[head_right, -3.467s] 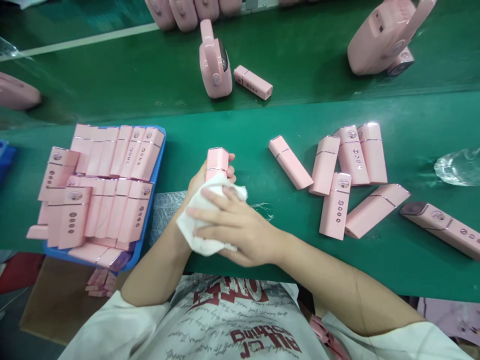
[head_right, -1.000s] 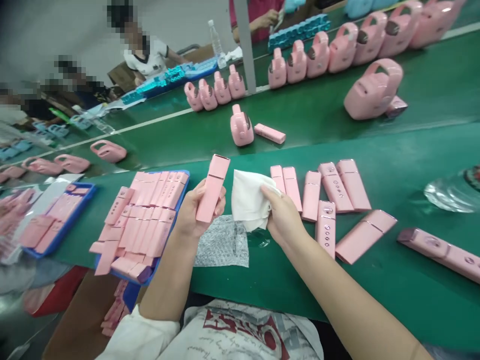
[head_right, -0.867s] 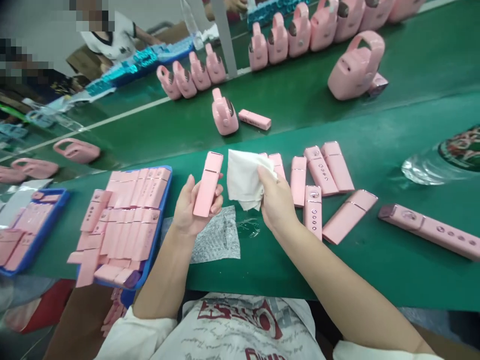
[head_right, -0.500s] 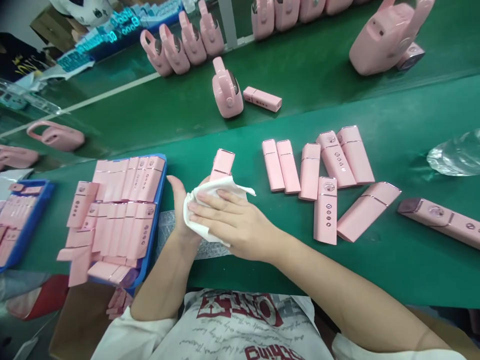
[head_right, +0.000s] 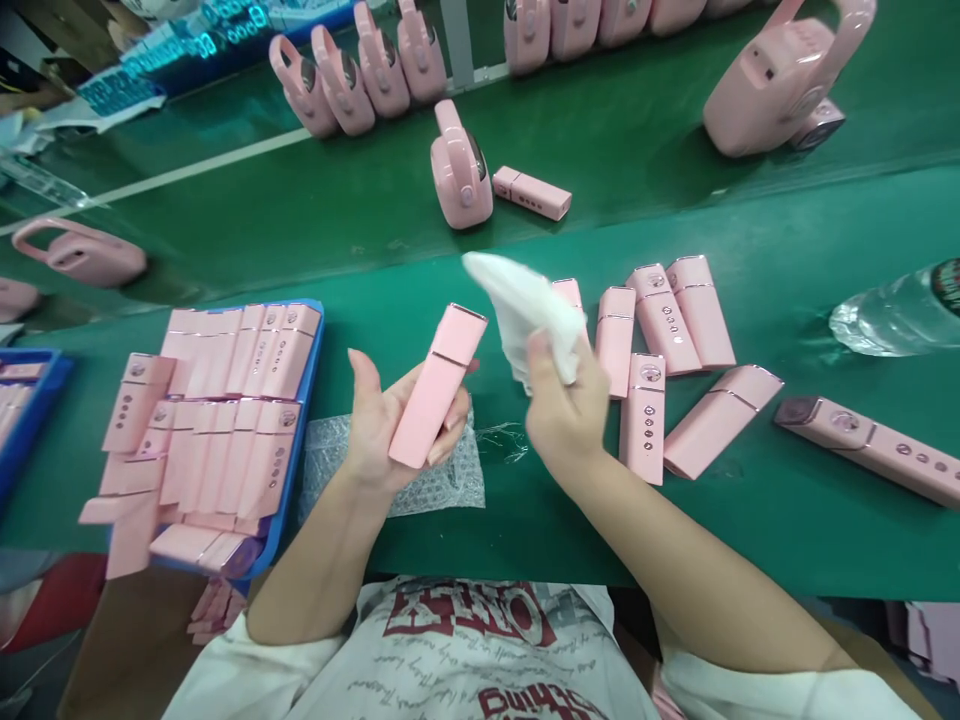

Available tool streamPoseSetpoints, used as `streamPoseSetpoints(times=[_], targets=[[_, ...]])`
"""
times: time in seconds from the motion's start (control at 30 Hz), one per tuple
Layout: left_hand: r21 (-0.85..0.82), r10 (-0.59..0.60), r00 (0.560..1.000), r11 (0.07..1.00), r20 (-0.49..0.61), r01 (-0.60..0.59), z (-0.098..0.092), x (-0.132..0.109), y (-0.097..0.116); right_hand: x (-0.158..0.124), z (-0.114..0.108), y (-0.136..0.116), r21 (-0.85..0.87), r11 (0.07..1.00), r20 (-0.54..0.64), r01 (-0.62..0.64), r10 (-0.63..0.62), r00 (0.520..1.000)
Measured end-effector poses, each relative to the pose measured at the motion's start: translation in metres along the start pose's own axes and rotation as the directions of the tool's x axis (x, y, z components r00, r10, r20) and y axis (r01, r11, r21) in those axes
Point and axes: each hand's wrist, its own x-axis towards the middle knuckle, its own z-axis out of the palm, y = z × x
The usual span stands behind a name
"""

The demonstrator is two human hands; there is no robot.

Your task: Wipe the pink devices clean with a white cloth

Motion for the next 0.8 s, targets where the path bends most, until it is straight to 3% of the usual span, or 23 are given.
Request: streamPoseSetpoints(times=[0.07,0.1,0.23,0.4,0.47,0.53,0.57,0.63,0.67,0.7,0.73,0.8], targets=[[0.029,0.025,0.999,0.999,0.034,-0.026,0.000,-0.001,0.000,0.009,0.001,-0.002,0.249,0.959,-0.207,-0.134,0.188,0.960],[0.034,0.038,0.999,0.999,0.038,-0.039,0.000,-0.001,-0.001,0.012,0.002,-0.003,0.328,0.932,-0.233,-0.153,0.237,0.943],[0.001,0.052,0.997,0.999,0.051,-0.052,-0.001,0.000,-0.001,0.013,0.006,-0.001,0.361,0.871,-0.099,-0.332,0.389,0.916],[-0.028,0.032,0.998,0.999,0.062,-0.031,-0.003,0.001,0.000,-0.002,0.005,-0.004,0.284,0.908,-0.017,-0.308,0.325,0.945],[-0.013,0.040,0.998,0.999,0.045,-0.039,-0.003,0.001,-0.002,-0.007,0.002,-0.008,0.141,0.966,0.001,-0.215,0.217,0.976],[0.025,0.043,0.999,0.999,0.014,-0.044,-0.004,0.002,-0.007,-0.011,0.000,-0.010,-0.049,0.999,0.143,0.002,0.005,0.990],[0.038,0.040,0.999,0.998,-0.002,-0.040,-0.004,0.003,-0.009,-0.011,-0.002,-0.010,-0.119,0.979,0.260,0.163,-0.128,0.957],[0.043,0.009,1.000,0.999,-0.019,-0.008,-0.005,0.004,-0.013,-0.010,-0.004,-0.007,-0.138,0.860,0.499,0.492,-0.369,0.784],[0.032,-0.007,1.000,0.999,-0.012,0.008,-0.006,0.004,-0.014,-0.008,-0.005,-0.005,-0.114,0.793,0.560,0.598,-0.446,0.699],[0.014,-0.013,1.000,1.000,0.002,0.013,-0.006,0.004,-0.014,-0.005,-0.005,-0.003,-0.107,0.759,0.565,0.642,-0.485,0.668],[-0.004,-0.011,1.000,1.000,0.024,0.011,-0.006,0.004,-0.013,-0.002,-0.006,-0.001,-0.130,0.770,0.521,0.624,-0.483,0.704],[-0.029,-0.006,0.998,1.000,0.068,0.008,-0.007,0.003,-0.009,0.005,-0.006,0.002,-0.209,0.889,0.309,0.408,-0.335,0.890]])
